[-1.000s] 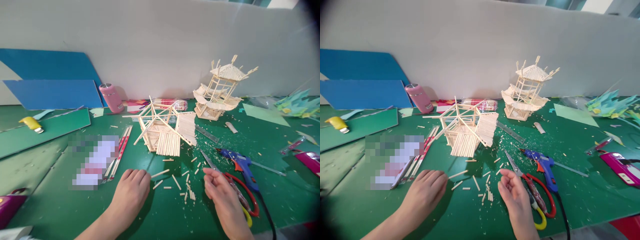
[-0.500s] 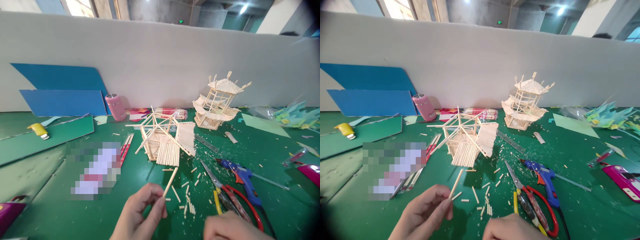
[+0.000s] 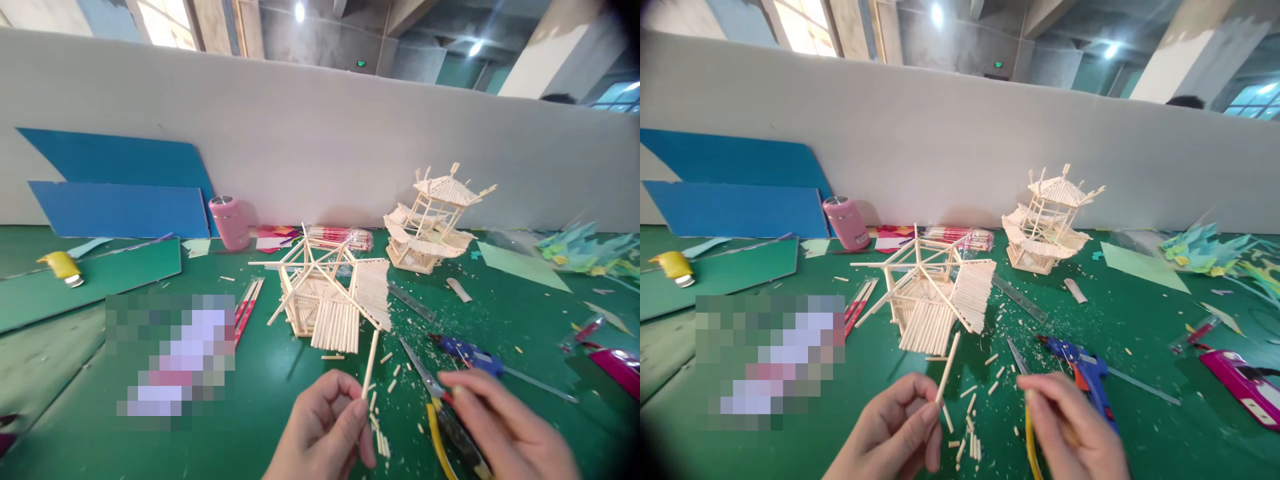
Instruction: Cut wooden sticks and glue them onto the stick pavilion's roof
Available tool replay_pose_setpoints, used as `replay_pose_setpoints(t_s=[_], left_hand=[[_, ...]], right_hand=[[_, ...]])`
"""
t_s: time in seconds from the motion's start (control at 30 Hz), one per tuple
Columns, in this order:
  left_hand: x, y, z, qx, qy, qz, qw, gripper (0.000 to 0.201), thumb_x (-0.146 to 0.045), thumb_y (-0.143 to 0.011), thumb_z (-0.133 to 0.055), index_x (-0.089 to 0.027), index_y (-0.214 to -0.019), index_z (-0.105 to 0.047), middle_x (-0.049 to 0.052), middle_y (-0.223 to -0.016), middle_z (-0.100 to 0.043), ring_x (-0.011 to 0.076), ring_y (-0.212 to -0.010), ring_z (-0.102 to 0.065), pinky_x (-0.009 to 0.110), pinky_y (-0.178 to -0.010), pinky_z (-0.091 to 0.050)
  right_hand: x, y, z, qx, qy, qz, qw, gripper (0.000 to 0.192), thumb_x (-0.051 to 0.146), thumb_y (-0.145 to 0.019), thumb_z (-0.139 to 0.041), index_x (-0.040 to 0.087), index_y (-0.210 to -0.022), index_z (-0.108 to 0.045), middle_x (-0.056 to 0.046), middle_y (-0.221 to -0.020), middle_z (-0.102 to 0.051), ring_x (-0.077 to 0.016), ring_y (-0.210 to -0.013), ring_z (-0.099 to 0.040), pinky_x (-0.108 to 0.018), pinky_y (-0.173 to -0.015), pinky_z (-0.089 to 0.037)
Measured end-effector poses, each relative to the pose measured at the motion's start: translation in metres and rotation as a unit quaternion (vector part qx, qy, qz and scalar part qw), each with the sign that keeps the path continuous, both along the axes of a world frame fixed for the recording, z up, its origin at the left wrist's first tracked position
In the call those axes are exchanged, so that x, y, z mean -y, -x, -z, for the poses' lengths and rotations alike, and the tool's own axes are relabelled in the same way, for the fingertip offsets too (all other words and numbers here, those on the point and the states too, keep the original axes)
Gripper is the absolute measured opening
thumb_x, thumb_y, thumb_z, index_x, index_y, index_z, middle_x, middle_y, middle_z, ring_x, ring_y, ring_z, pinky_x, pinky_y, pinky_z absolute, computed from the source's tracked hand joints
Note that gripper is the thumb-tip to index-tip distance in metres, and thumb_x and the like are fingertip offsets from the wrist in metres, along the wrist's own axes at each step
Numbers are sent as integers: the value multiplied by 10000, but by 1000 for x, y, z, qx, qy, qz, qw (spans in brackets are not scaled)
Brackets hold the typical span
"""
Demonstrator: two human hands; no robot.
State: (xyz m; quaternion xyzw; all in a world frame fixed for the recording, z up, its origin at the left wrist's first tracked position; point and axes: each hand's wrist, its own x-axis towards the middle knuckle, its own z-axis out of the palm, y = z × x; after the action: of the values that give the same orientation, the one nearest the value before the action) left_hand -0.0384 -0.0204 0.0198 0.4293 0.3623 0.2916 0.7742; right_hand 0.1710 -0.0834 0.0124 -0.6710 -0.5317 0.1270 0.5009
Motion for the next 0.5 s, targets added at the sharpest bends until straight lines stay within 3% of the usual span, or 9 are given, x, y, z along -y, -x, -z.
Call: replay_pose_setpoints(t_s=[0.07, 0.13, 0.3, 0.5], left_hand=[[1, -7, 8, 29, 22, 11, 999, 324, -485, -760, -577, -184, -770, -457, -32, -473, -591, 20, -303, -300, 155, -335, -196], [1, -13, 15, 51, 36, 12, 998, 347, -506, -751, -577, -184, -777, -451, -29, -472, -599, 21, -294, -337, 149, -333, -220], [-1, -18, 24, 79, 45, 0, 996, 383, -530, -726, -593, -173, -749, -456, -17, -471, -608, 41, -330, -435, 151, -370, -311], [-4, -20, 27, 100, 51, -2, 994, 357, -501, -735, -604, -169, -750, -472, -9, -463, -615, 58, -355, -472, 163, -406, -345]], right_hand=[[-15, 30, -1, -27, 34, -90, 995, 116, 296, -784, -575, 241, -769, -676, -15, -767, -687, -154, -670, -641, -157, -563, -499], [-29, 50, 0, -82, 63, -132, 986, 145, 304, -810, -541, 234, -767, -660, -11, -732, -670, -149, -663, -627, -165, -570, -492], [-47, 65, 6, -217, 103, -152, 959, 206, 359, -819, -525, 206, -697, -587, 23, -602, -554, -121, -564, -527, -172, -510, -433], [-52, 67, 5, -262, 125, -162, 943, 242, 374, -803, -547, 189, -645, -545, 37, -584, -500, -107, -556, -463, -173, -511, -382]])
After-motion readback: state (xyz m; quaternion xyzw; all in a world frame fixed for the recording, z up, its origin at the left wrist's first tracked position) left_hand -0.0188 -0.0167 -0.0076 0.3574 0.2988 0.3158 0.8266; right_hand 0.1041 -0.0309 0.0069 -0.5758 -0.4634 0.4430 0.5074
